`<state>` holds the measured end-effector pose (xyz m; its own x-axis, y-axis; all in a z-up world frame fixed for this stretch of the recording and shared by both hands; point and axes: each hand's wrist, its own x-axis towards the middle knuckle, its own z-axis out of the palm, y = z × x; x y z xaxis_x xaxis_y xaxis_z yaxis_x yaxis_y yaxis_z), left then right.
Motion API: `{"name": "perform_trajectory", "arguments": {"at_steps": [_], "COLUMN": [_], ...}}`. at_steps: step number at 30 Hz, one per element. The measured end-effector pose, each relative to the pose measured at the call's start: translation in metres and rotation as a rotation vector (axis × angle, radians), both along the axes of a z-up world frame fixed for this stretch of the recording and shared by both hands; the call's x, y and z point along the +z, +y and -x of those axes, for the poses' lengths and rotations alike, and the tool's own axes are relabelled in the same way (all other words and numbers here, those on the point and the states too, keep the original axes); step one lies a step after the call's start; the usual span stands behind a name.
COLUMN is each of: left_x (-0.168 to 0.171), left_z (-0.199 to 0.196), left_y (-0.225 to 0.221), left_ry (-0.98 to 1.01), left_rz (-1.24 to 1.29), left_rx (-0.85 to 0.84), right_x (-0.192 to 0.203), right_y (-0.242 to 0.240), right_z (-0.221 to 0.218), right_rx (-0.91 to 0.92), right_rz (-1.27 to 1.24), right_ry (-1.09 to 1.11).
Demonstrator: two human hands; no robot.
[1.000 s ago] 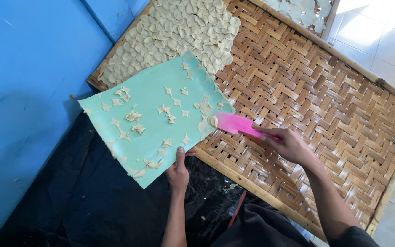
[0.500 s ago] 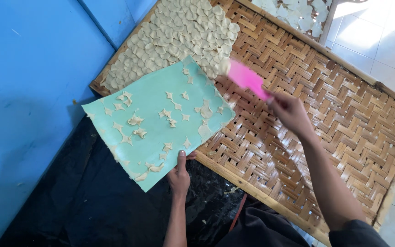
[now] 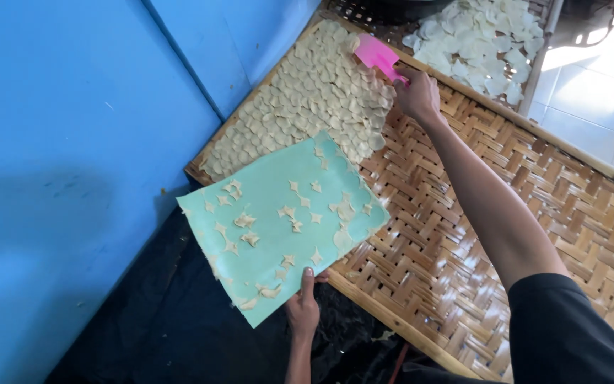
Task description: The person uses a pink spatula to scrape small circular dough pieces off a green plastic sheet and places them onto a large woven bamboo drying tray.
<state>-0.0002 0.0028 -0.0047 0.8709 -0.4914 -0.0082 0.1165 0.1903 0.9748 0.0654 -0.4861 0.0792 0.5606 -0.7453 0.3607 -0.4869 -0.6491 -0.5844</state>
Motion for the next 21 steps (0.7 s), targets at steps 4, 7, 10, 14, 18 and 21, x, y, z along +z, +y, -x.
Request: {"name": "perform_trajectory", "arguments": {"at_steps": [4, 7, 10, 14, 18, 21], "left_x": [0.004, 0.01, 0.012, 0.01, 0.006, -0.009], "left_z": [-0.001, -0.002, -0.002, -0.002, -0.002, -0.002], "left_y": [0.0, 0.0, 0.0, -0.001, 0.001, 0.001], "left_ry": [0.026, 0.025, 0.032, 0.009, 0.004, -0.006], "left_rz": [-0.034, -0.042, -0.035, -0.019, -0.013, 0.001], "left_rx": [0.005, -0.011, -0.017, -0.013, -0.018, -0.009], "right_x": [0.009, 0.018, 0.02, 0.006, 0.019, 0.038], "right_y": [0.007, 0.017, 0.021, 0.012, 0.024, 0.056], "right_z": [-0.016, -0.019, -0.02, -0.02, -0.008, 0.021], "right_rx": [-0.033, -0.056, -0.032, -0.034, -0.072, -0.031], "right_rz": [-0.027, 0.059, 0.234, 0.429, 0.372, 0.295], "right_ry": [0.058, 0.146, 0.242, 0.323, 0.302, 0.183]}}
